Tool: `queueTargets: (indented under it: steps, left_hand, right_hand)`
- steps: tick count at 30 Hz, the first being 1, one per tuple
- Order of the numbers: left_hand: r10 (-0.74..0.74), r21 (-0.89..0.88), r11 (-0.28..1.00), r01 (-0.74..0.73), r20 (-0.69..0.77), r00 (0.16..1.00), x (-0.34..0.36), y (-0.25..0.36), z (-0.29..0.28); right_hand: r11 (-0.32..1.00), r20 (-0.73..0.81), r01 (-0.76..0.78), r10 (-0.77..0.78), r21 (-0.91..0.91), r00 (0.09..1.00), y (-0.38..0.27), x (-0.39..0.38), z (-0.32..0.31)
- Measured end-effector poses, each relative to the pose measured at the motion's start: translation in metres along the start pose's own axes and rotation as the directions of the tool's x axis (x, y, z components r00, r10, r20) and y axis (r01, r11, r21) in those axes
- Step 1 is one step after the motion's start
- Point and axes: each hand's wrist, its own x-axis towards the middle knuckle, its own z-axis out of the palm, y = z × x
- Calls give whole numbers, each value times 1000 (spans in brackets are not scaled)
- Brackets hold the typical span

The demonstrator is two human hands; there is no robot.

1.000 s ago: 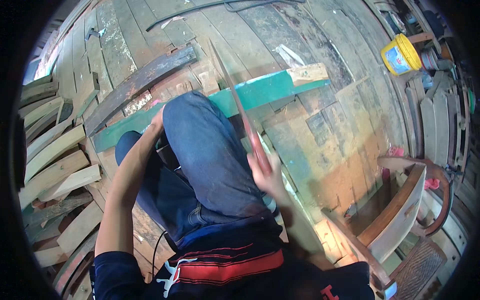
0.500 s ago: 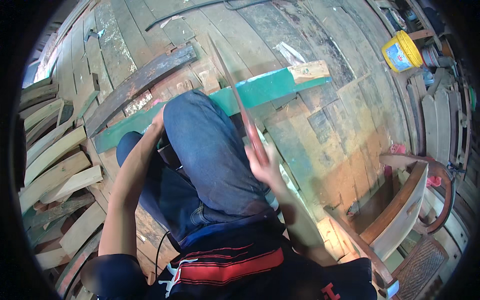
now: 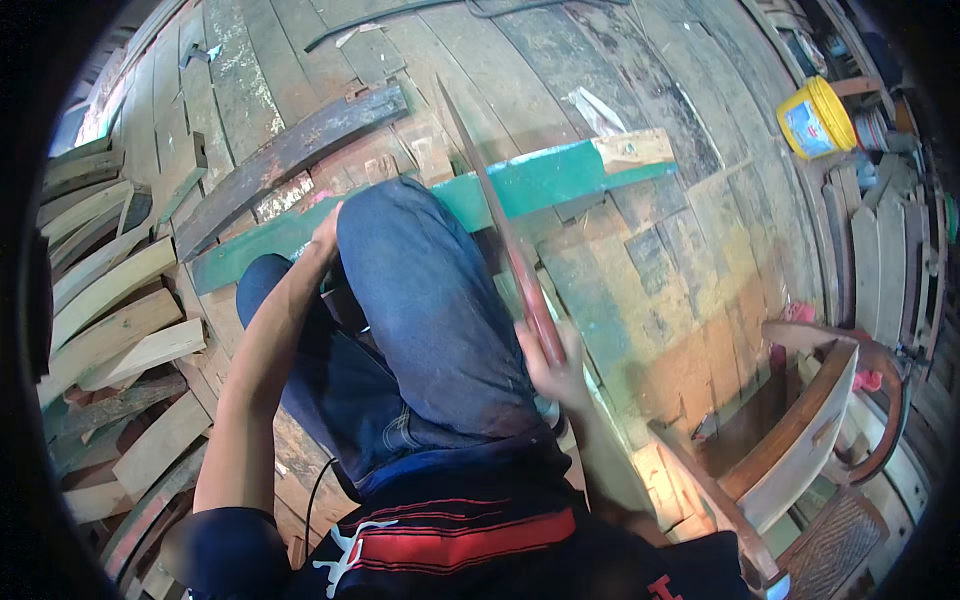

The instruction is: Use a handsaw to cut through a piece of lumber.

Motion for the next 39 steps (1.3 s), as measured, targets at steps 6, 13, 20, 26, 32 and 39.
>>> queueTargets:
  steps: [6, 13, 20, 26, 32, 39]
  left_hand:
    - [-55, 8, 998, 55, 105, 993, -8, 8, -16]
    - [411, 173, 860, -481, 325, 852, 9, 17, -33]
    - [33, -271, 939, -211, -539, 842, -48, 70, -84]
    - [-6, 110, 994, 12, -60, 998, -63, 195, -92]
    - [-89, 279, 960, 23, 227, 970, -39, 192, -104]
    - [-109, 251, 968, -18, 483, 869, -21, 202, -99]
  right_hand:
    - [828, 217, 314, -450, 466, 866, 4, -44, -26]
    - [986, -68, 165, -166, -16, 984, -28, 90, 23]
    - [984, 29, 131, -129, -117, 991, -46, -36, -9]
    - [991, 0, 128, -128, 47, 992, -32, 71, 24]
    - [987, 23, 161, -160, -28, 987, -47, -44, -22]
    - [976, 39, 213, -212, -32, 977, -38, 61, 21]
